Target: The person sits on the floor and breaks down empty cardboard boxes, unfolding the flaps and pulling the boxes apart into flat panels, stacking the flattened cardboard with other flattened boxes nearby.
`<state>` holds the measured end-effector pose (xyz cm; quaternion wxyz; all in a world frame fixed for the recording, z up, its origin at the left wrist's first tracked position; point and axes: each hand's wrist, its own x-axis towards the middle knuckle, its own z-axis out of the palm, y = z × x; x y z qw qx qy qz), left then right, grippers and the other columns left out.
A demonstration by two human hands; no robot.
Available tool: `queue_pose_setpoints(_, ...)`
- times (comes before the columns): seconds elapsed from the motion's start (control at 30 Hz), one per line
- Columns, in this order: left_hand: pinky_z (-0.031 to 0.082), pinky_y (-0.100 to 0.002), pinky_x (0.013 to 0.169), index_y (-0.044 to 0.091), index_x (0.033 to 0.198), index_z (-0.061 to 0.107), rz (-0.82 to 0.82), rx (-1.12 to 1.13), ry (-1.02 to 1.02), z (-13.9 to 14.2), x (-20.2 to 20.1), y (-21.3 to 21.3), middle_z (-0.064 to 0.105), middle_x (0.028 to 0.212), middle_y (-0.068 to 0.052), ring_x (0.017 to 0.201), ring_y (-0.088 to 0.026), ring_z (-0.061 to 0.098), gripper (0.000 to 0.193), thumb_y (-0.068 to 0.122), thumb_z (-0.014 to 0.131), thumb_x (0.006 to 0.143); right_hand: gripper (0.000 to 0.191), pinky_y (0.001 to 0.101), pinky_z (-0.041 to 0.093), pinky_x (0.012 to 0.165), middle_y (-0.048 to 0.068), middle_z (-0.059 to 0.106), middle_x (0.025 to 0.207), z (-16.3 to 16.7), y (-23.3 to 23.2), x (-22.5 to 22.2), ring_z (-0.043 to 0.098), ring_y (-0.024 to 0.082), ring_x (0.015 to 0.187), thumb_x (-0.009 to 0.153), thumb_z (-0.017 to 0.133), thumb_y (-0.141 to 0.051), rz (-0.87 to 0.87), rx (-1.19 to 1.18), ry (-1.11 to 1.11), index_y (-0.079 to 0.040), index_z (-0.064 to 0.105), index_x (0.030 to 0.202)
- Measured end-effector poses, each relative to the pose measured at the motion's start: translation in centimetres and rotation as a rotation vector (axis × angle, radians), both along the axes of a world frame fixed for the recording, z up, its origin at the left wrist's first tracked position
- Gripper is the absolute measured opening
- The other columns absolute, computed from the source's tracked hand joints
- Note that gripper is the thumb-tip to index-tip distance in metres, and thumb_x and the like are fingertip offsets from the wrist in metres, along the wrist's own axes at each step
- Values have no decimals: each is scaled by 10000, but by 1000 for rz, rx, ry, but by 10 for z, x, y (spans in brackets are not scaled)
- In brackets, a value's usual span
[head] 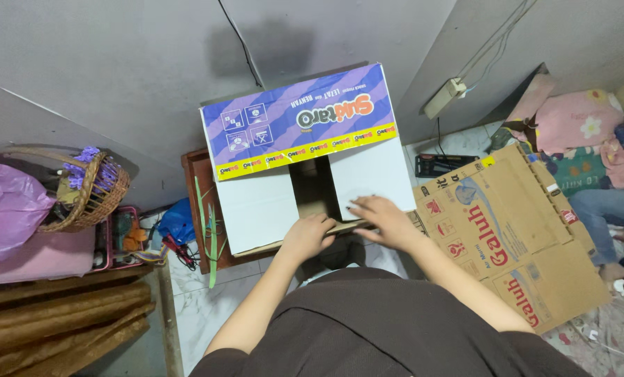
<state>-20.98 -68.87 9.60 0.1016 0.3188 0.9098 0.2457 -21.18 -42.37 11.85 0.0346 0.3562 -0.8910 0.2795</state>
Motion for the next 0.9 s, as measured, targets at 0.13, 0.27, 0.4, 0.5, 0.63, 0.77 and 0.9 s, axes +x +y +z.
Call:
queue_pose_setpoints(0.13, 537, -458, 789, 109, 1119, 681, 13, 21, 5, 0, 3, -3, 667, 1016, -105, 966, -321, 661, 344, 249, 742, 811, 395, 419, 507, 876, 8, 689, 1078, -16, -31, 9, 644, 234, 1064, 798, 745, -210, 13, 195, -61, -159, 685, 1184)
queue_pose_setpoints(0.27, 540, -453, 783, 118, 1124, 685, 3, -48, -29, 1, 0, -8, 670, 1039, -96, 945, -318, 667, 284, 232, 708, 865, 270, 383, 510, 769, -17, 670, 998, -30, -35, 4, 646, 219, 980, 789, 730, -204, 1, 160, 0, -160, 675, 1050)
queue_pose_setpoints(0.4, 541, -450, 776, 122, 1135, 691, -21, -45, 37, 2, 0, -13, 673, 1010, -83, 944, -311, 668, 278, 212, 689, 872, 226, 389, 507, 745, -18, 663, 967, -40, -39, 3, 644, 224, 937, 806, 709, -188, -1, 147, 8, -167, 682, 1029)
queue_pose_setpoints(0.5, 537, -452, 774, 137, 1144, 700, -3, -72, 6, 4, 1, -16, 664, 981, -86, 932, -313, 663, 272, 212, 684, 883, 194, 391, 505, 755, -12, 655, 968, -42, -42, 4, 640, 228, 946, 832, 709, -191, 2, 155, 10, -165, 682, 1023)
queue_pose_setpoints(0.63, 540, -454, 747, 131, 1115, 702, 8, -54, 31, 4, 1, -19, 661, 963, -87, 906, -315, 665, 280, 206, 704, 845, 248, 381, 494, 795, 8, 640, 1035, -35, -32, 2, 616, 247, 977, 841, 708, -164, 66, -9, 49, -141, 682, 1087)
queue_pose_setpoints(0.77, 542, -453, 736, 133, 1097, 707, 33, -29, 66, 2, 3, -19, 662, 936, -85, 882, -319, 667, 276, 197, 719, 829, 282, 402, 467, 774, 3, 625, 949, -24, -12, 1, 607, 242, 942, 763, 738, -172, -18, 95, 40, -163, 711, 1043)
queue_pose_setpoints(0.9, 544, -450, 737, 144, 1080, 714, 66, -20, 121, 2, 3, -17, 673, 919, -69, 889, -311, 672, 250, 184, 721, 833, 252, 390, 468, 773, 4, 615, 949, -21, -7, -4, 599, 237, 939, 773, 741, -153, -17, 76, 38, -159, 707, 1022)
